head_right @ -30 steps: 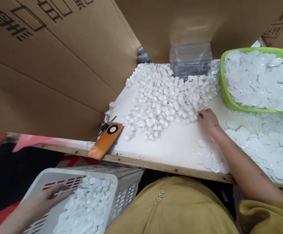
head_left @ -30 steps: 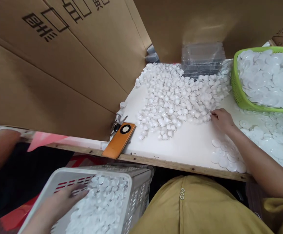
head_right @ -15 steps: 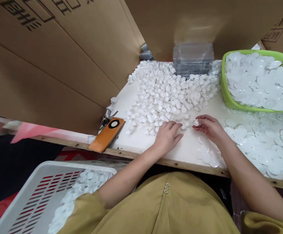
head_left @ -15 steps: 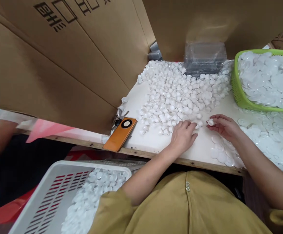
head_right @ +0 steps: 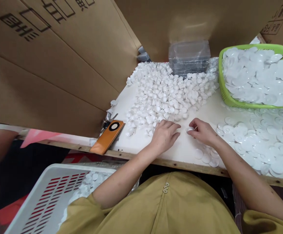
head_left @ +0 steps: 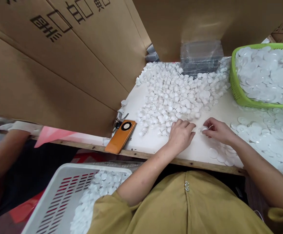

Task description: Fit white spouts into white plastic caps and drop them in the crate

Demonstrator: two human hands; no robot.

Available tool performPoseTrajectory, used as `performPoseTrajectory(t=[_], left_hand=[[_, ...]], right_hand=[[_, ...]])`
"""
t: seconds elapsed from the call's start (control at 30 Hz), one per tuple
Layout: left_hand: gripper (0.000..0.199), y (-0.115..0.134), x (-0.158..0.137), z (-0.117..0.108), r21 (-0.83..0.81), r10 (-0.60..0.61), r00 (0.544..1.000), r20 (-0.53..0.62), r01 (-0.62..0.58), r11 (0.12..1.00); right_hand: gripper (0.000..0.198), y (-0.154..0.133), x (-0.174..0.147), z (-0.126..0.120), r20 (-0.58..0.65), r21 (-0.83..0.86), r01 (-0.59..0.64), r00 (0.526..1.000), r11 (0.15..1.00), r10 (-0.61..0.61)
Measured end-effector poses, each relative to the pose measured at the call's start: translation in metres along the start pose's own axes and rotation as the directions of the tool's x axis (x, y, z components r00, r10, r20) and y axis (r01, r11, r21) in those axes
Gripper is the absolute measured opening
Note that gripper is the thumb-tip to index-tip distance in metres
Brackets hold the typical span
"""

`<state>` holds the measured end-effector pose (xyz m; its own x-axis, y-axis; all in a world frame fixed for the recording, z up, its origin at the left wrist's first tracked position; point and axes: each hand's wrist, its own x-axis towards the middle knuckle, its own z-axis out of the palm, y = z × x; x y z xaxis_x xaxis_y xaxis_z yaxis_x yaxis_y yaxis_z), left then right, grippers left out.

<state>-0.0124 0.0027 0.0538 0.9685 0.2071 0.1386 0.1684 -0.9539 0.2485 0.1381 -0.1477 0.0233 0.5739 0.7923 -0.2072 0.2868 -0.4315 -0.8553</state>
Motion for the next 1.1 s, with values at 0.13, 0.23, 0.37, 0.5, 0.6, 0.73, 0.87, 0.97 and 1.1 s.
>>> performPoseTrajectory(t=[0.13,0.23,0.37,0.5,0.6,0.73,0.87,0.97,1.1], left_hand=[[0.026,0.013,-0.003,0.010,-0.063,0.039,0.999,0.030,-0.037,0.997],[0.040,0.021,-0.002,0.023,-0.112,0.031,1.000,0.004,-0.030,0.993],[0.033,0.025,0.004,0.037,-0.045,0.030,0.999,0.013,-0.029,0.999],[0.020,0.022,0.012,0.035,-0.045,0.052,0.998,0.019,-0.052,0.998],[0.023,0.010,0.015,0.022,-0.137,0.002,0.995,-0.098,-0.015,0.990],[0.022,-0.019,0.008,0.005,-0.236,-0.174,0.964,-0.200,0.125,0.964],[0.016,-0.040,-0.009,0.007,-0.331,-0.260,0.958,-0.118,0.208,0.920],[0.019,-0.037,-0.013,0.016,-0.352,-0.281,0.956,-0.087,0.235,0.906],[0.032,-0.015,-0.004,0.026,-0.232,-0.163,0.986,-0.044,0.148,0.961]], right_hand=[[0.030,-0.003,0.005,0.004,-0.050,0.218,-0.007,0.999,0.976,0.018],[0.038,-0.003,0.005,-0.002,-0.151,0.363,-0.018,0.986,0.932,0.078],[0.031,0.003,-0.007,-0.017,-0.118,0.145,-0.024,0.992,0.989,0.042],[0.019,-0.004,-0.024,-0.011,0.097,-0.150,0.057,0.994,0.987,-0.043],[0.013,-0.014,-0.030,0.009,0.228,-0.235,0.154,0.969,0.960,-0.100],[0.011,-0.017,-0.027,0.026,0.251,-0.363,0.294,0.945,0.884,-0.211],[0.015,-0.012,-0.012,0.010,0.036,-0.505,0.281,0.951,0.816,-0.306],[0.020,-0.013,0.007,-0.006,-0.122,-0.699,0.133,0.946,0.702,-0.301],[0.014,-0.017,0.029,-0.010,-0.012,-0.801,0.071,0.991,0.595,-0.134]])
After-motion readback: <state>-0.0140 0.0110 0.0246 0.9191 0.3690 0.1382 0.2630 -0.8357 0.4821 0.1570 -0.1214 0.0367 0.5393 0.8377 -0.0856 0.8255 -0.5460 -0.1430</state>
